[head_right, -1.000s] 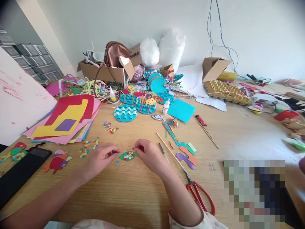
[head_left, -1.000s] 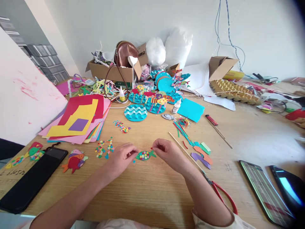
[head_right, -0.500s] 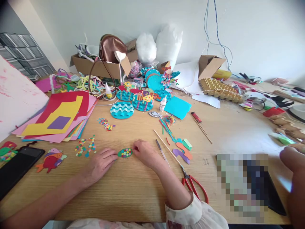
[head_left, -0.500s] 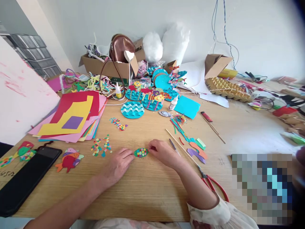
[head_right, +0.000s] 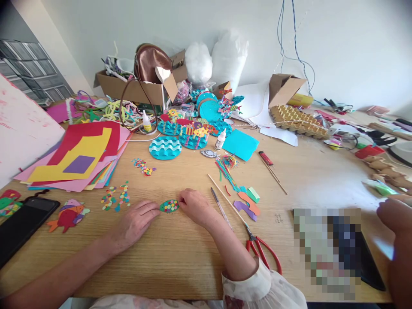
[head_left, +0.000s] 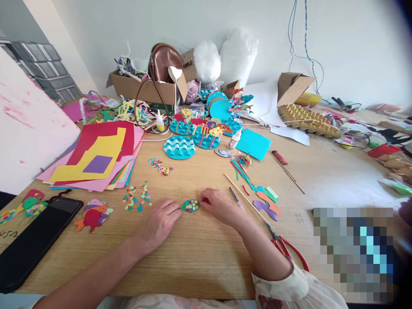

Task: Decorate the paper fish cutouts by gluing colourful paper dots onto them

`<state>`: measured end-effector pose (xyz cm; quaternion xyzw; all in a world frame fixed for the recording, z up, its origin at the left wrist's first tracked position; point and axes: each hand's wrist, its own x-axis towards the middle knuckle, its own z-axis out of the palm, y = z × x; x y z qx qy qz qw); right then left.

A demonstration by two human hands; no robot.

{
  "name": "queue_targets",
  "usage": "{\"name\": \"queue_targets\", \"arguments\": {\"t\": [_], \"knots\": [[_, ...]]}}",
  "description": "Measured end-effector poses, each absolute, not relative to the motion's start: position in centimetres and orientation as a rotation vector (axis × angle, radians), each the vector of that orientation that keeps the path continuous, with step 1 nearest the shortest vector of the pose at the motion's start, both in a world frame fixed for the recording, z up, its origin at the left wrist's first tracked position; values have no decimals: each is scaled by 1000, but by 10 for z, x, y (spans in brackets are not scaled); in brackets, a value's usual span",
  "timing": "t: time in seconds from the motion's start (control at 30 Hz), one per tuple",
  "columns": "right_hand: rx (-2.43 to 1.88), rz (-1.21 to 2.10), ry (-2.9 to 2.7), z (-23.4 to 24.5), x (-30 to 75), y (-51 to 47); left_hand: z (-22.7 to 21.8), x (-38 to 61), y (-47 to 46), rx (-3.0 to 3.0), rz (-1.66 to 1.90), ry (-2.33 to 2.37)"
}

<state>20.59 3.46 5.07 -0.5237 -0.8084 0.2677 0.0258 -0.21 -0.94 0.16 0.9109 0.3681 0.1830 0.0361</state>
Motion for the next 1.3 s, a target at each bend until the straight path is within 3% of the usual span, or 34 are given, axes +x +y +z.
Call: {"name": "queue_targets", "arguments": {"t": [0.53,1.3], "knots": [[-1716,664,-2566,43,202,37,-3,-5,-10,2833,578,1112],[-1626,848,-2477,51,205,35,-1,-4,-8,2825,520,1095]]}}
